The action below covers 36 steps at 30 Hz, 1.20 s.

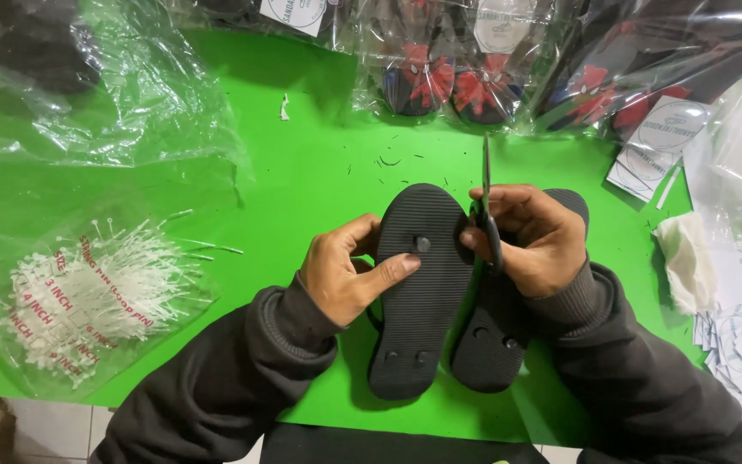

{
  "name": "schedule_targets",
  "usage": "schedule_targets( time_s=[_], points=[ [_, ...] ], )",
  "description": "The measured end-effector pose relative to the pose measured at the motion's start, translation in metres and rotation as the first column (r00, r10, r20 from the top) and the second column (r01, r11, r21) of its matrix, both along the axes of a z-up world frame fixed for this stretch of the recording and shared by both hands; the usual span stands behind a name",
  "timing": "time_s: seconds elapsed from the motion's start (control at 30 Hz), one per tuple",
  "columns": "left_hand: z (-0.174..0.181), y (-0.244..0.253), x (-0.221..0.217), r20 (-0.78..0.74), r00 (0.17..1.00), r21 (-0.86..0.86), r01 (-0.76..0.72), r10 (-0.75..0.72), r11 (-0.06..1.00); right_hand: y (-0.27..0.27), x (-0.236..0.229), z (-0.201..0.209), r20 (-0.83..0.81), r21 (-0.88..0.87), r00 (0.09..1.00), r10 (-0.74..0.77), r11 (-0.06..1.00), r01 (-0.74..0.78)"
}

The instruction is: The person trims excess material from the edges of a pair of black flip-flops using scissors. They then wipe the flip-flops with a white cloth and cut a white plastic string pin with the scissors.

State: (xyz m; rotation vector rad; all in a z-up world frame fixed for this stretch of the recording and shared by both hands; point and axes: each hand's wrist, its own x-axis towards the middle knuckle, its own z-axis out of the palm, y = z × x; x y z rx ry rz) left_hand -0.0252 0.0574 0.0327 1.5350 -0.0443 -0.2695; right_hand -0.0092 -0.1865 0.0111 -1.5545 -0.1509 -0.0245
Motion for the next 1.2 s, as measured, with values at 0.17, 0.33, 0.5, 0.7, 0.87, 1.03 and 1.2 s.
schedule_targets(
  time_s=[0.17, 0.33, 0.5, 0.7, 0.87, 1.03, 1.2],
  points=[
    [-0.018, 0.009, 0.0, 0.163, 0.987, 0.14, -0.028, 0.005, 0.99, -0.005, 0.0, 0.028, 0.202, -0.387, 0.969, 0.139, 0.921, -0.052],
    [-0.041, 0.016, -0.004, 0.295, 0.955, 0.327, -0.065, -0.037, 0.943, -0.029, -0.02, 0.015, 0.182, -0.751, 0.963, 0.201, 0.66, 0.004],
    [-0.027, 0.019, 0.002, 0.207, 0.965, 0.724, -0.041, -0.16, 0.688, -0.037, -0.015, 0.027, 0.259, -0.892, 0.847, 0.464, 0.451, 0.026],
    [-0.034, 0.016, 0.001, 0.378, 0.906, 0.658, -0.117, -0.192, 0.744, -0.036, -0.01, 0.025, 0.203, -0.899, 0.84, 0.503, 0.436, -0.044],
    [-0.038, 0.015, 0.002, 0.399, 0.912, 0.555, -0.159, -0.094, 0.816, -0.028, -0.009, 0.03, 0.232, -0.909, 0.813, 0.534, 0.417, -0.015],
    [-0.035, 0.013, 0.001, 0.392, 0.919, 0.528, -0.194, -0.034, 0.827, -0.023, -0.005, 0.033, 0.25, -0.933, 0.8, 0.545, 0.355, 0.05],
    [-0.039, 0.013, 0.0, 0.433, 0.899, 0.566, -0.223, -0.057, 0.794, -0.019, 0.001, 0.034, 0.287, -0.922, 0.753, 0.592, 0.385, 0.048]
  ],
)
